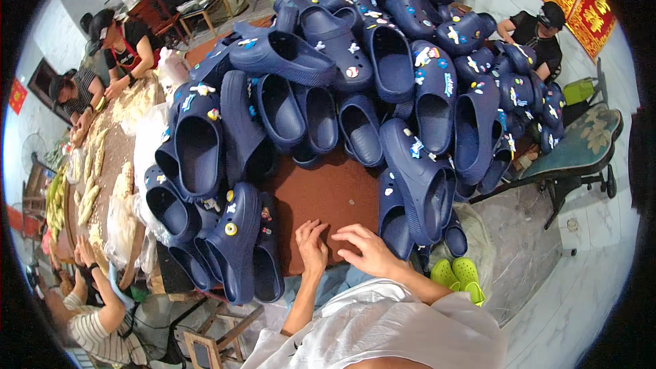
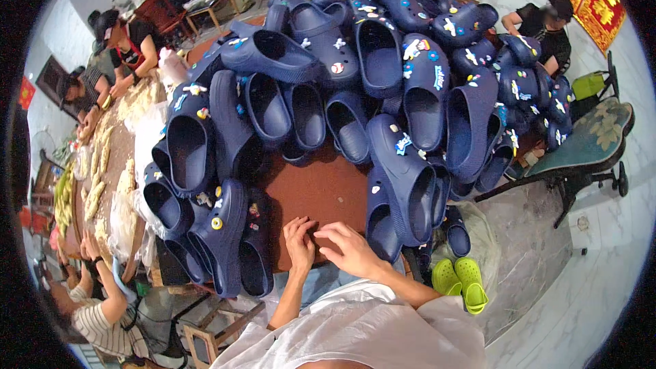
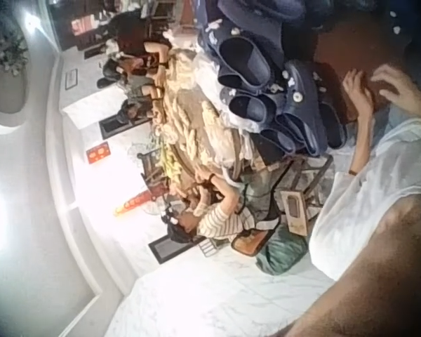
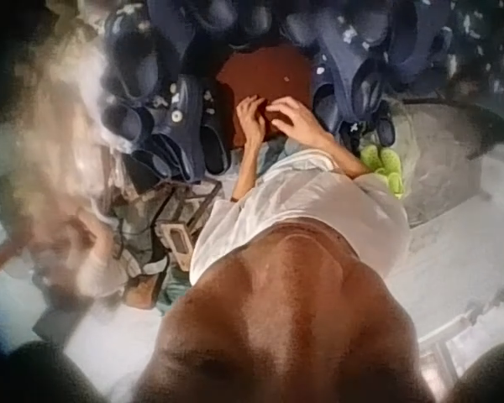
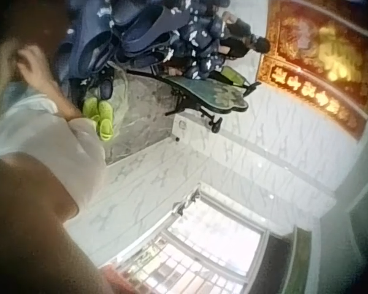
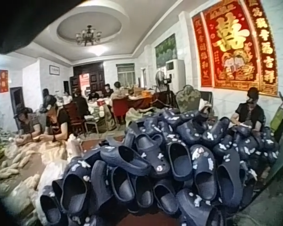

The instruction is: Applying decorative charms to the holes of rubber clog-style shoes.

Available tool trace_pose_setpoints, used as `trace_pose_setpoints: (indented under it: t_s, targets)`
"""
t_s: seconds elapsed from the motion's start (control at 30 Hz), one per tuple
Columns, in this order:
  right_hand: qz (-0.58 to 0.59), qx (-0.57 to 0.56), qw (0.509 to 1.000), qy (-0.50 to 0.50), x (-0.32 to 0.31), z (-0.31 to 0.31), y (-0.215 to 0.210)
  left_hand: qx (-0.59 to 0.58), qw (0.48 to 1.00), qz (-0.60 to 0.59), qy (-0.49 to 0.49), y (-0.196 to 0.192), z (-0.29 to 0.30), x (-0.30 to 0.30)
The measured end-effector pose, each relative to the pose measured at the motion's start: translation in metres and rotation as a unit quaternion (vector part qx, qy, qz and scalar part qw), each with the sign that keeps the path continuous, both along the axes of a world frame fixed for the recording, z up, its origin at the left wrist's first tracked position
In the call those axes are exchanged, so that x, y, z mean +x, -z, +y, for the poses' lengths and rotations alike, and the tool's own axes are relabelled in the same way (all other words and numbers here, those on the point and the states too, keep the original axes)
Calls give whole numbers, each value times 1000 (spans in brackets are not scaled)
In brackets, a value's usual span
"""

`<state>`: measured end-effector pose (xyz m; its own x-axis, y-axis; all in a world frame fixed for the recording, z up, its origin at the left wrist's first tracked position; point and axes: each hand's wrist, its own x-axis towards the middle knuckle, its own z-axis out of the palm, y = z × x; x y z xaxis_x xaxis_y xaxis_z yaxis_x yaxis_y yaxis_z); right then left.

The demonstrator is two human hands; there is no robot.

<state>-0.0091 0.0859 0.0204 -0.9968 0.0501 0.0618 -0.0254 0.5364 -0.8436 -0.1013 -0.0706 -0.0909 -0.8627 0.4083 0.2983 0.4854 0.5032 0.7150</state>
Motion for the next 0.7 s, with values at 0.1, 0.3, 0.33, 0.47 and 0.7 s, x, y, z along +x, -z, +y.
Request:
trace_pose_setpoints:
  t_s: [0.1, 0.3, 0.33, 0.47, 0.7]
  targets:
    - [58, -167, 984, 27, -7, 31, -48, -13, 1000, 5, 17, 5, -2, 0]
    - [192, -273, 891, 306, -59, 151, -54, -15, 1000, 18, 13, 3, 1, -3]
    - [197, -322, 858, 348, -70, 174, -50, -10, 1000, 16, 11, 3, 2, -3]
    - [143, -456, 776, 412, -104, 243, -36, -12, 1000, 12, 5, -1, 2, -4]
    - [168, -636, 664, 356, -143, 263, -28, 1, 1000, 11, 8, 0, -1, -2]
